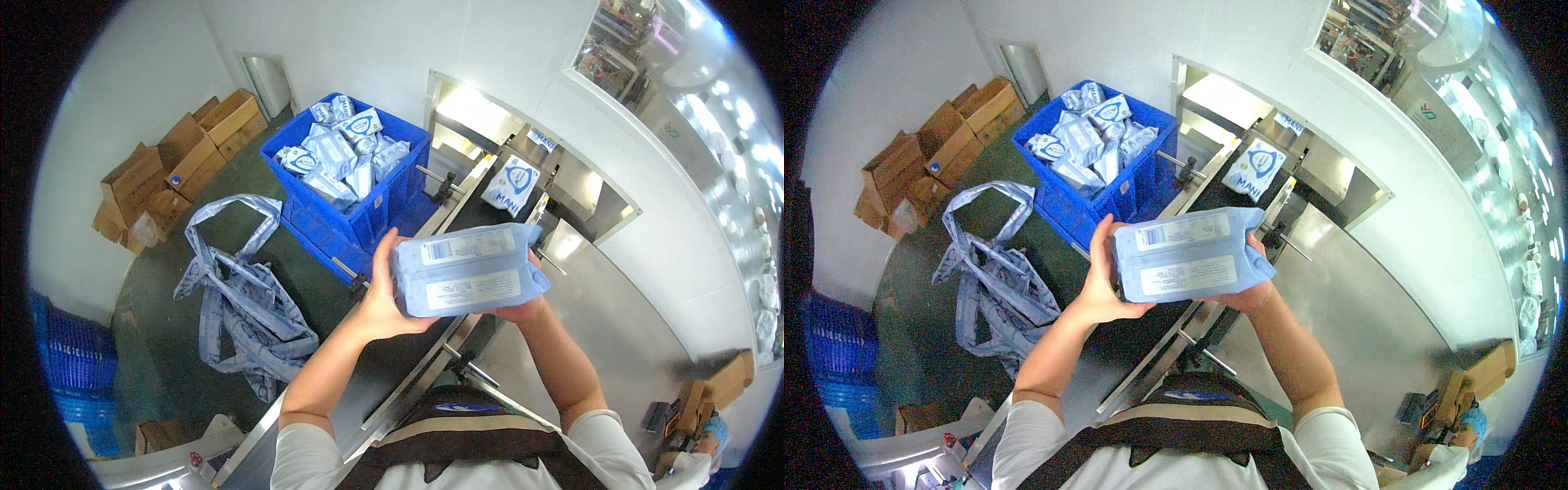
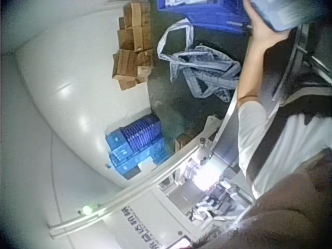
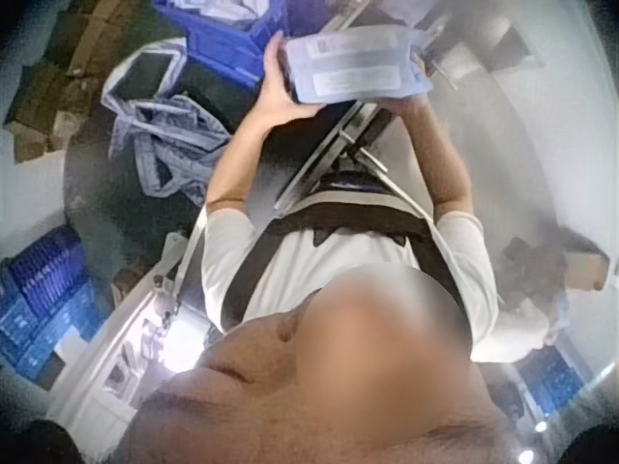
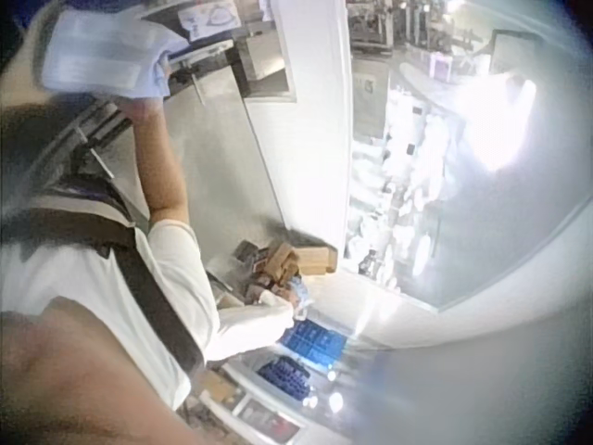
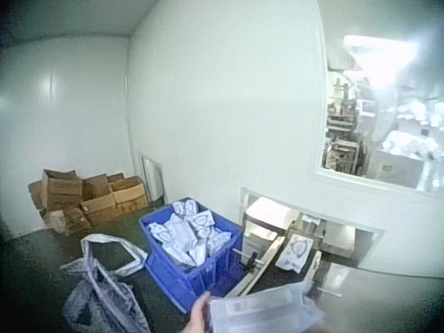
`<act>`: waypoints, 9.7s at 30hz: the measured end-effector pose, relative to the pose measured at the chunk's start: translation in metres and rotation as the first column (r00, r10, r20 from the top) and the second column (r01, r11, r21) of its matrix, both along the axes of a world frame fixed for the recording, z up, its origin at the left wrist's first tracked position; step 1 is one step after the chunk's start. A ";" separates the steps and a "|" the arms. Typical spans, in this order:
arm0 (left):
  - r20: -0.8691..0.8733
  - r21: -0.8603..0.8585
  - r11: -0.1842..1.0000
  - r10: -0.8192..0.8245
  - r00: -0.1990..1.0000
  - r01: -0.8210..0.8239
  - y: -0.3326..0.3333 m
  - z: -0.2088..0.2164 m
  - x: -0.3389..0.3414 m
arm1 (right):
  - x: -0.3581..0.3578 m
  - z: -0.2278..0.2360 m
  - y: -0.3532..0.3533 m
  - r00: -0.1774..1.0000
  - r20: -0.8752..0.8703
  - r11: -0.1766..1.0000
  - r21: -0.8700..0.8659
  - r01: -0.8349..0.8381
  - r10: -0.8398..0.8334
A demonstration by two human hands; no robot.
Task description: The person places white packages onto a conveyor belt and then transfers them into a blue plastic bin. The person handles the packages by hand, moving them from the moving belt into the stationary bin.
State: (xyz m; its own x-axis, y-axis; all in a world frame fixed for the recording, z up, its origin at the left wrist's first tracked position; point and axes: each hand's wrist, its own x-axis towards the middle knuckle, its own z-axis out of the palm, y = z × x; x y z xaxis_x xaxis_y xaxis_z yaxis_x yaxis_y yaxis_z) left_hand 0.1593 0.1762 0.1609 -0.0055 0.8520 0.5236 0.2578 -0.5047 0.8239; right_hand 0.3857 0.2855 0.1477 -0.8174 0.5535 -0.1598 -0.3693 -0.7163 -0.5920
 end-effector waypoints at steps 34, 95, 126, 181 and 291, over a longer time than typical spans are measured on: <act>0.966 0.198 0.864 -0.093 -0.241 0.464 0.102 -0.004 -0.015 | 0.188 -0.156 -0.078 -0.266 0.784 0.698 0.276 -0.660 -0.561; 0.966 -0.110 0.490 0.256 -0.023 0.865 0.106 -0.073 0.003 | 0.191 -0.170 -0.081 -0.201 0.724 0.619 0.374 -0.690 -0.660; 0.607 -0.744 0.566 0.349 0.714 0.356 0.174 -0.091 0.054 | 0.195 -0.181 -0.082 -0.183 0.680 0.585 0.425 -0.690 -0.710; 0.919 -0.241 0.970 0.217 -0.329 -0.035 0.209 -0.028 -0.057 | 0.186 -0.155 -0.083 -0.204 0.777 0.653 0.320 -0.687 -0.596; 0.951 0.073 0.714 0.160 -0.264 0.697 0.060 -0.098 -0.031 | 0.188 -0.163 -0.078 -0.225 0.757 0.639 0.308 -0.705 -0.614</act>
State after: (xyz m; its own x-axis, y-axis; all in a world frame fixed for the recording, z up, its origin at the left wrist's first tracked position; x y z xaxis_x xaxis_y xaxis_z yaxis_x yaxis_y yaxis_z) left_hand 0.1284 0.2366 0.0626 0.2458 0.9641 -0.1001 -0.9692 0.2430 -0.0387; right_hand 0.5736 0.2072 -0.0150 -0.0988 0.9292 -0.3561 0.9864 0.0441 -0.1584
